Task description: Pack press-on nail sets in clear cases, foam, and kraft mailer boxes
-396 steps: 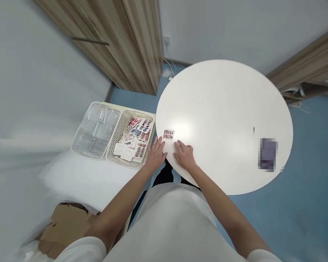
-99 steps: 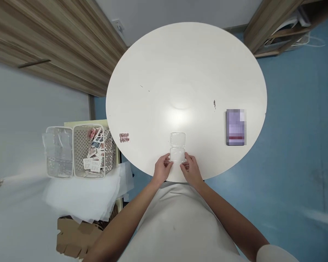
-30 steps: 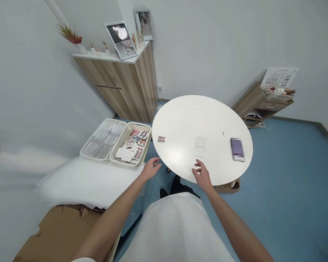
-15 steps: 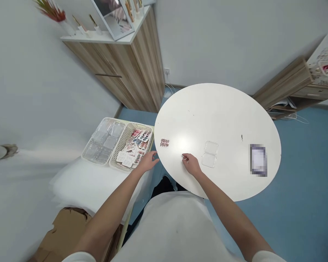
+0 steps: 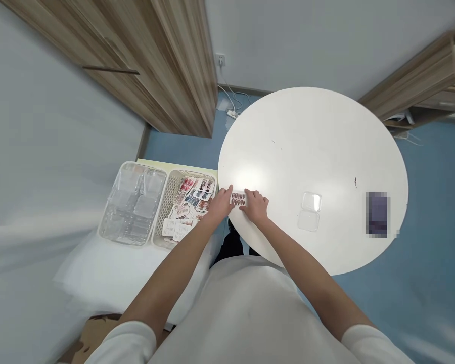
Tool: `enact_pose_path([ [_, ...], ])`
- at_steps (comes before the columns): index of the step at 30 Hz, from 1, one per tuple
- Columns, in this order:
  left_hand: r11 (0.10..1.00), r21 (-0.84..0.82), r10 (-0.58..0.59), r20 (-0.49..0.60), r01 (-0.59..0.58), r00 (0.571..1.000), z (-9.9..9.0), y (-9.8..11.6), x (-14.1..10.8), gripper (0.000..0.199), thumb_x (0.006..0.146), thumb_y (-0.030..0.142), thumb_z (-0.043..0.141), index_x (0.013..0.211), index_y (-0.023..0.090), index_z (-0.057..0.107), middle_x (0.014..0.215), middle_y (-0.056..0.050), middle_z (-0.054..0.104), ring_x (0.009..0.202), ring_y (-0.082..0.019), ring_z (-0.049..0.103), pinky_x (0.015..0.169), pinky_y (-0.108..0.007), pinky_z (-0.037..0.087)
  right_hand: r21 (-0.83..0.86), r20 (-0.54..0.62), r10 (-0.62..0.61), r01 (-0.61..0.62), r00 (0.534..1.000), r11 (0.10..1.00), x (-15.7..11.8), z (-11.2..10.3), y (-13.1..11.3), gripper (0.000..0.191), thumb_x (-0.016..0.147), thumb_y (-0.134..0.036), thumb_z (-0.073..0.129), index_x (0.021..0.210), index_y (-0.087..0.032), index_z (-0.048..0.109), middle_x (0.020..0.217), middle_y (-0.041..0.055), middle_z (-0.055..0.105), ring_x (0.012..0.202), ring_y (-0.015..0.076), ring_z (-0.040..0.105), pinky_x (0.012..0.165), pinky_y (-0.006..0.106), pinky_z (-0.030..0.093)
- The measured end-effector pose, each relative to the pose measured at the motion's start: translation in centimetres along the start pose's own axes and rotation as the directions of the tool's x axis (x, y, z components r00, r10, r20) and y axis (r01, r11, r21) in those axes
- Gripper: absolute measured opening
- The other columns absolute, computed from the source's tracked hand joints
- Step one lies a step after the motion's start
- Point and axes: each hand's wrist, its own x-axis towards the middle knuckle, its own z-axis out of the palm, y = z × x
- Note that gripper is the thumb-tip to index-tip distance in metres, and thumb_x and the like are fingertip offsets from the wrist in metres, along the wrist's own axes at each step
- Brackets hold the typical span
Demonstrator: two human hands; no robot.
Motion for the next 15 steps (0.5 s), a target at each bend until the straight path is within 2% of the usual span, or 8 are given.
enact_pose_path([
  [8, 0.989, -0.138, 0.049, -0.068, -0.058, 0.996, 1.6, -0.1, -0.1, 0.056, 0.072, 0.013, 0.057, 0.124, 0.018, 0.034, 0.105, -0.009, 0.044, 0.092, -0.02, 0.051, 0.07, -0.026, 0.041, -0.013, -0.022, 0.119, -0.119, 0.993, 0.993, -0.1, 0.2, -0.7, 0.054, 0.065, -0.031, 0.066, 0.113, -0.027, 0.041, 0.104, 0.0046, 0.051, 0.094, 0.0209, 0.049, 0.081, 0.037, 0.027],
  [15, 0.98, -0.189, 0.057, -0.025, -0.061, 0.998, 1.8, -0.1, -0.8, 0.072, 0.069, 0.012, 0.058, 0.131, 0.018, 0.022, 0.108, -0.011, 0.045, 0.092, -0.022, 0.052, 0.07, -0.028, 0.041, 0.04, -0.071, 0.101, -0.099, 0.992, 0.994, -0.9, 0.4, -0.9, 0.051, 0.067, -0.025, 0.063, 0.113, -0.023, 0.041, 0.103, 0.0049, 0.054, 0.095, 0.0204, 0.049, 0.086, 0.038, 0.027],
])
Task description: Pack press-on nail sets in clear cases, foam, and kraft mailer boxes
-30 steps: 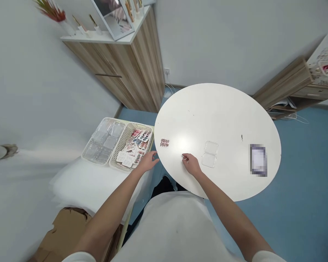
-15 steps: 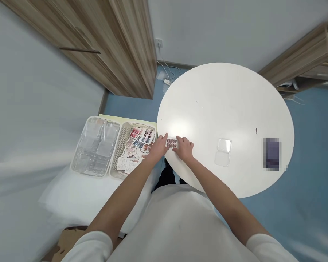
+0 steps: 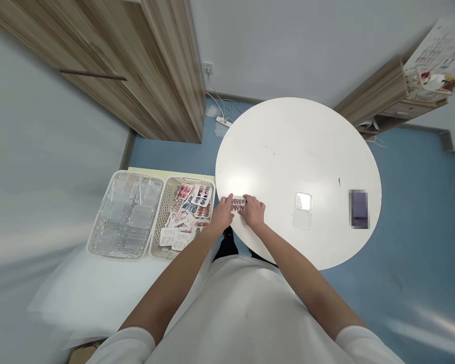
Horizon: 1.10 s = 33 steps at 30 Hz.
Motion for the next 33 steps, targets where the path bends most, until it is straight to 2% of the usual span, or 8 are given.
enact_pose_path([
  [3, 0.999, -0.047, 0.017, -0.004, -0.017, 1.0, 0.2, -0.1, -0.6, 0.072, 0.068, 0.011, 0.057, 0.131, 0.017, 0.023, 0.108, -0.011, 0.046, 0.091, -0.022, 0.052, 0.07, -0.029, 0.042, 0.057, 0.006, -0.054, 0.053, 0.999, 0.997, -0.4, -0.1, 0.6, 0.052, 0.069, -0.022, 0.06, 0.116, -0.023, 0.039, 0.105, 0.0052, 0.053, 0.099, 0.0197, 0.048, 0.088, 0.038, 0.027],
  [7, 0.996, -0.07, 0.057, -0.081, -0.063, 0.995, 0.4, 0.7, -1.8, 0.067, 0.071, 0.013, 0.054, 0.131, 0.017, 0.024, 0.103, -0.009, 0.048, 0.087, -0.02, 0.052, 0.071, -0.03, 0.043, 0.148, 0.014, -0.141, 0.138, 0.99, 0.979, -1.1, -1.0, 2.0, 0.055, 0.071, -0.022, 0.058, 0.121, -0.023, 0.037, 0.108, 0.0055, 0.05, 0.101, 0.0197, 0.047, 0.088, 0.037, 0.032],
  [11, 0.995, -0.018, 0.094, -0.137, -0.097, 0.986, 0.7, 3.3, -3.1, 0.064, 0.073, 0.015, 0.052, 0.131, 0.017, 0.025, 0.097, -0.007, 0.049, 0.079, -0.018, 0.052, 0.07, -0.031, 0.044, 0.217, -0.024, -0.225, 0.224, 0.974, 0.95, -2.9, -2.9, 4.0, 0.063, 0.07, -0.022, 0.06, 0.126, -0.021, 0.032, 0.107, 0.007, 0.047, 0.1, 0.0209, 0.047, 0.084, 0.034, 0.038],
  [15, 0.987, 0.001, 0.162, -0.132, -0.164, 0.978, 1.9, 7.0, -3.8, 0.064, 0.074, 0.017, 0.052, 0.132, 0.02, 0.024, 0.095, -0.005, 0.048, 0.072, -0.014, 0.05, 0.069, -0.031, 0.045, 0.221, -0.095, -0.292, 0.306, 0.952, 0.926, -5.7, -5.3, 7.6, 0.069, 0.071, -0.018, 0.057, 0.132, -0.021, 0.024, 0.107, 0.0079, 0.045, 0.097, 0.021, 0.048, 0.08, 0.035, 0.042],
  [19, 0.97, -0.002, 0.245, -0.049, -0.245, 0.968, 4.0, 10.8, -3.6, 0.064, 0.074, 0.021, 0.052, 0.132, 0.024, 0.024, 0.094, -0.004, 0.048, 0.072, -0.014, 0.05, 0.067, -0.03, 0.045, 0.235, -0.14, -0.252, 0.279, 0.958, 0.931, -8.2, -6.9, 12.5, 0.067, 0.073, -0.018, 0.056, 0.132, -0.021, 0.024, 0.107, 0.008, 0.046, 0.094, 0.0203, 0.049, 0.079, 0.036, 0.044],
  [25, 0.947, 0.06, 0.308, 0.098, -0.315, 0.946, 7.5, 15.1, -2.6, 0.061, 0.073, 0.026, 0.056, 0.128, 0.024, 0.03, 0.104, -0.006, 0.047, 0.079, -0.016, 0.052, 0.067, -0.031, 0.047, 0.247, -0.107, -0.17, 0.192, 0.98, 0.95, -10.2, -7.8, 19.3, 0.063, 0.07, -0.029, 0.061, 0.126, -0.023, 0.034, 0.11, 0.0083, 0.047, 0.102, 0.0237, 0.046, 0.084, 0.04, 0.041],
  [29, 0.937, 0.118, 0.311, 0.147, -0.329, 0.939, 9.0, 16.7, -1.6, 0.061, 0.069, 0.026, 0.06, 0.125, 0.023, 0.035, 0.109, -0.008, 0.045, 0.092, -0.02, 0.051, 0.072, -0.033, 0.046, 0.222, -0.072, -0.164, 0.176, 0.984, 0.959, -10.1, -8.0, 22.0, 0.063, 0.067, -0.034, 0.063, 0.123, -0.023, 0.038, 0.117, 0.0091, 0.043, 0.108, 0.0249, 0.042, 0.088, 0.041, 0.038],
  [33, 0.941, 0.142, 0.283, 0.162, -0.306, 0.945, 9.7, 17.6, -0.4, 0.061, 0.069, 0.026, 0.062, 0.124, 0.022, 0.036, 0.112, -0.009, 0.044, 0.099, -0.023, 0.049, 0.075, -0.034, 0.045, 0.241, -0.046, -0.14, 0.147, 0.989, 0.959, -9.2, -8.0, 23.2, 0.063, 0.067, -0.034, 0.063, 0.123, -0.022, 0.037, 0.121, 0.0088, 0.04, 0.111, 0.0239, 0.04, 0.09, 0.04, 0.036],
])
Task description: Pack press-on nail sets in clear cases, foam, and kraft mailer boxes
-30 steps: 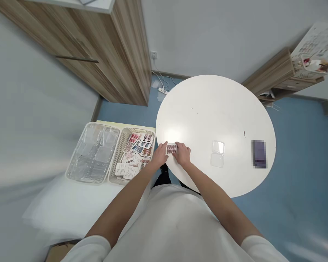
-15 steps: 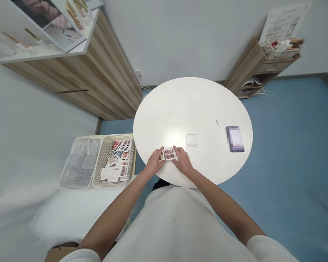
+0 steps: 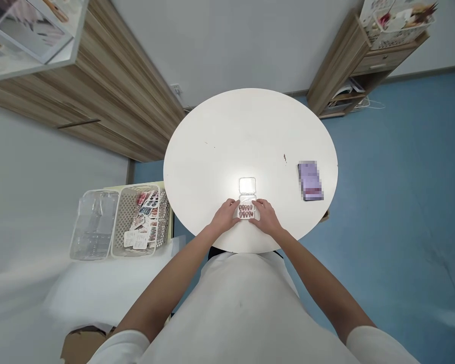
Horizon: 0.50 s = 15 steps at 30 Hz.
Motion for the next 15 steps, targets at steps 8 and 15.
enact_pose_path([
  [8, 0.992, -0.081, -0.095, 0.004, 0.095, 0.995, 1.1, -0.1, 2.1, 0.064, 0.07, 0.019, 0.06, 0.127, 0.024, 0.032, 0.116, -0.009, 0.041, 0.105, -0.023, 0.046, 0.082, -0.035, 0.043, -0.041, 0.048, -0.018, 0.02, 0.999, 0.999, 2.0, -0.4, 0.8, 0.06, 0.071, -0.03, 0.059, 0.125, -0.021, 0.034, 0.121, 0.0093, 0.042, 0.109, 0.0228, 0.043, 0.087, 0.038, 0.039],
  [15, 0.993, -0.062, -0.106, -0.022, 0.105, 0.994, 2.4, -0.2, 2.3, 0.068, 0.071, 0.016, 0.057, 0.131, 0.024, 0.027, 0.114, -0.009, 0.042, 0.106, -0.024, 0.042, 0.086, -0.038, 0.041, -0.084, 0.083, -0.026, 0.033, 0.996, 0.996, 2.3, 0.0, 1.3, 0.06, 0.072, -0.029, 0.059, 0.125, -0.019, 0.034, 0.119, 0.0108, 0.045, 0.108, 0.0241, 0.043, 0.087, 0.038, 0.038],
])
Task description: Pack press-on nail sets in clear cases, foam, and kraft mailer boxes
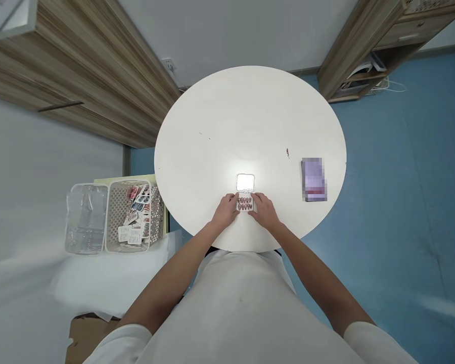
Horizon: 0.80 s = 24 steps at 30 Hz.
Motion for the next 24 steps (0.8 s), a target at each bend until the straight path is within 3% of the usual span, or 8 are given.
enact_pose_path([
  [9, 0.999, 0.039, 0.01, -0.03, -0.009, 0.999, 0.7, -0.1, -0.3, 0.064, 0.076, 0.014, 0.048, 0.134, 0.024, 0.022, 0.118, -0.01, 0.04, 0.106, -0.025, 0.041, 0.084, -0.039, 0.04, -0.007, -0.035, 0.012, -0.012, 0.999, 1.0, 0.0, 0.9, 0.3, 0.062, 0.072, -0.032, 0.06, 0.126, -0.019, 0.034, 0.12, 0.0109, 0.044, 0.107, 0.0251, 0.043, 0.087, 0.038, 0.036],
  [14, 0.999, -0.021, -0.024, -0.059, 0.023, 0.998, 0.6, 0.5, -0.9, 0.074, 0.075, 0.017, 0.051, 0.137, 0.022, 0.011, 0.123, -0.012, 0.039, 0.11, -0.026, 0.038, 0.089, -0.041, 0.036, -0.01, -0.038, 0.015, -0.015, 0.999, 1.0, -0.1, 0.9, 0.0, 0.063, 0.074, -0.032, 0.058, 0.13, -0.02, 0.03, 0.119, 0.0108, 0.044, 0.106, 0.0255, 0.043, 0.086, 0.039, 0.035],
  [19, 0.98, -0.16, -0.133, -0.066, 0.122, 0.989, 0.8, 1.2, -1.4, 0.078, 0.075, 0.024, 0.054, 0.137, 0.022, 0.007, 0.128, -0.011, 0.038, 0.116, -0.028, 0.035, 0.092, -0.045, 0.032, 0.001, -0.041, 0.036, -0.036, 0.999, 0.999, -0.3, 0.8, -0.4, 0.063, 0.075, -0.03, 0.055, 0.13, -0.021, 0.028, 0.12, 0.0111, 0.043, 0.106, 0.026, 0.042, 0.086, 0.039, 0.034],
  [24, 0.897, -0.367, -0.287, -0.062, 0.246, 0.956, 1.2, 1.6, -1.4, 0.074, 0.075, 0.026, 0.056, 0.136, 0.021, 0.015, 0.13, -0.012, 0.038, 0.114, -0.024, 0.041, 0.088, -0.039, 0.04, 0.024, -0.045, 0.054, -0.053, 0.998, 0.998, -0.2, 0.6, -0.7, 0.061, 0.074, -0.029, 0.054, 0.129, -0.02, 0.029, 0.121, 0.011, 0.043, 0.106, 0.0258, 0.042, 0.087, 0.038, 0.033],
])
